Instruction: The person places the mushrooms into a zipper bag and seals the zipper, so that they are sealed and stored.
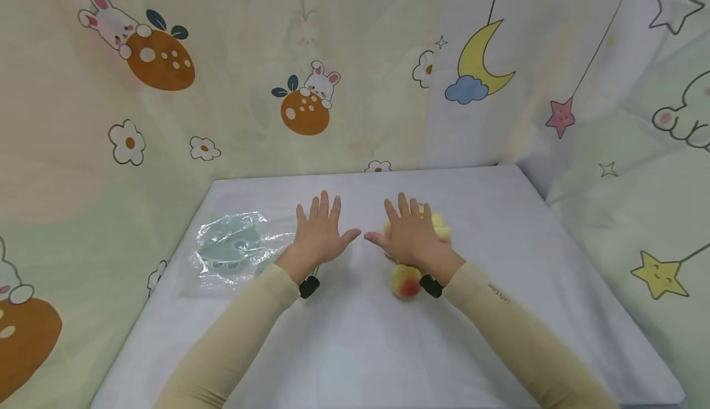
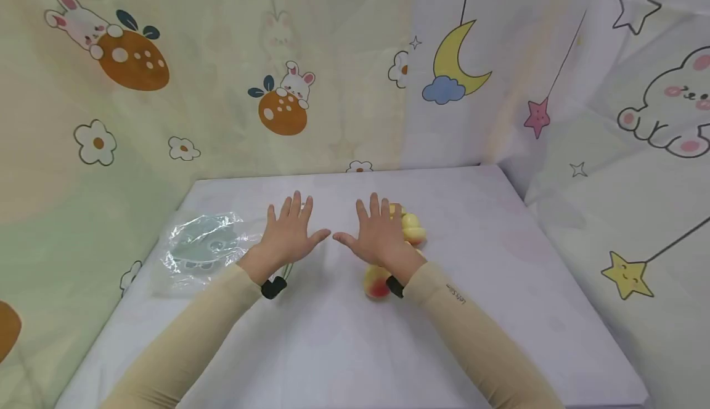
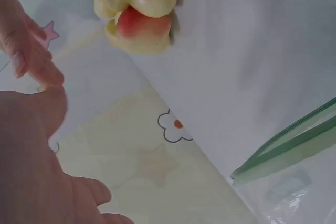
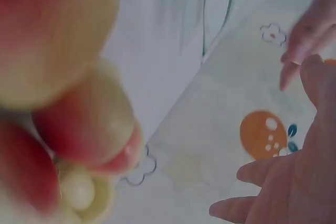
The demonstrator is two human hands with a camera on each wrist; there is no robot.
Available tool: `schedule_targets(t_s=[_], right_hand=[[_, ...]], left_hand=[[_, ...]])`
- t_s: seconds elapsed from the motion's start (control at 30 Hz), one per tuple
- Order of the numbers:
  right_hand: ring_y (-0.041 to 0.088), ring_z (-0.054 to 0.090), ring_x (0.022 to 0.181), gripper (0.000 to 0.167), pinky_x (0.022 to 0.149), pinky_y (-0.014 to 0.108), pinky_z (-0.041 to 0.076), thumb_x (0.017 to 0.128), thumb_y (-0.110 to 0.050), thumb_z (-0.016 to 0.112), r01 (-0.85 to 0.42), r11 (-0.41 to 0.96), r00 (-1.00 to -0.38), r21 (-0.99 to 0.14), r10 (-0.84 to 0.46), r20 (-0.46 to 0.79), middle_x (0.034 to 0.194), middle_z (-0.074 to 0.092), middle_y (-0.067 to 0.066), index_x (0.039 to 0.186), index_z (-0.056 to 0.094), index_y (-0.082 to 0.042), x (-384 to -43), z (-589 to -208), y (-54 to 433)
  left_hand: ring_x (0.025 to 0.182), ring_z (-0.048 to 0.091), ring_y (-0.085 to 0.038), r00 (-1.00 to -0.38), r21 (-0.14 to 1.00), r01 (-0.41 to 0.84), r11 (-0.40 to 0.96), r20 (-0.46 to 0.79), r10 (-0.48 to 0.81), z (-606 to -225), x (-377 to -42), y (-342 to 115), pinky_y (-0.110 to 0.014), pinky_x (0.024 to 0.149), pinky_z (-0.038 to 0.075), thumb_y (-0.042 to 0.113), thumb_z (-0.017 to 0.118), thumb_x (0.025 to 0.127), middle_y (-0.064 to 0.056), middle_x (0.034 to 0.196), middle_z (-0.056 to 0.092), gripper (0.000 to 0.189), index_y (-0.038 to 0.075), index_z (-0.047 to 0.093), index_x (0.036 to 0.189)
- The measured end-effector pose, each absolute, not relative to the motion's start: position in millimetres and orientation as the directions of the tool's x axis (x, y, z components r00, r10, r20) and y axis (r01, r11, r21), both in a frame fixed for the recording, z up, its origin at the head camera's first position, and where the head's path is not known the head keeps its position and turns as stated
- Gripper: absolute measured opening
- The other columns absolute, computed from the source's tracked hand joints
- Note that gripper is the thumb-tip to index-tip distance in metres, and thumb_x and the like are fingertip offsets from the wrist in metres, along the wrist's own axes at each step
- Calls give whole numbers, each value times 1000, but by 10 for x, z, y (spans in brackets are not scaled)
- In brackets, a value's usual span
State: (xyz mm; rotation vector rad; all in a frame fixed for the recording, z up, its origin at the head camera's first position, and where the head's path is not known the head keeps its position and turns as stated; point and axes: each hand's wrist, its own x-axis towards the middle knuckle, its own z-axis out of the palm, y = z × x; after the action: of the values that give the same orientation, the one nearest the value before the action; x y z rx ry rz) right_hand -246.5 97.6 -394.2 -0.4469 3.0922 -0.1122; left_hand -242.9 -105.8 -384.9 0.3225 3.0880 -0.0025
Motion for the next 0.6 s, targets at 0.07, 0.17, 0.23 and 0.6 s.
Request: schedule_targets(t_s=[0.07, 0.17, 0.23, 0.6], right_hand=[[47, 21, 143, 97, 112, 65, 13, 87, -79, 33, -304, 950, -953, -64, -304, 16, 159, 17, 23, 155, 23, -11, -2368, -3997, 901], [44, 24, 142, 94, 113, 64, 14, 88, -77, 37, -339, 940, -940, -43, -338, 35, 158, 22, 22, 154, 27, -11, -2220, -4103, 748], [42, 26, 142, 92, 113, 63, 15, 88, -75, 40, -366, 930, -930, -30, -365, 36, 157, 25, 20, 154, 29, -12, -2125, -4177, 633], [38, 36, 138, 82, 111, 59, 23, 90, -65, 50, -455, 869, -880, -197, -472, -49, 153, 36, 18, 149, 39, -9, -1849, -4672, 124]], left_hand=[[147, 14, -41, -979, 12, 199, 980, -40, 199, -3933, -2365, -1120, -66, 112, 11, 62, 49, 93, -24, 160, 9, 90, 6, 17, 156], [145, 18, -42, -984, 31, 169, 985, -56, 171, -4103, -2288, -1242, -66, 111, 16, 53, 58, 92, -27, 158, 14, 88, 3, 21, 154], [140, 26, -43, -989, 38, 137, 990, -52, 139, -4217, -2246, -1320, -64, 108, 25, 48, 61, 92, -29, 155, 22, 86, 2, 23, 153], [117, 47, -38, -998, 199, 46, 979, 50, 37, -4674, -2132, -1554, -49, 83, 52, 35, 63, 93, -26, 134, 40, 74, -1, 31, 149]])
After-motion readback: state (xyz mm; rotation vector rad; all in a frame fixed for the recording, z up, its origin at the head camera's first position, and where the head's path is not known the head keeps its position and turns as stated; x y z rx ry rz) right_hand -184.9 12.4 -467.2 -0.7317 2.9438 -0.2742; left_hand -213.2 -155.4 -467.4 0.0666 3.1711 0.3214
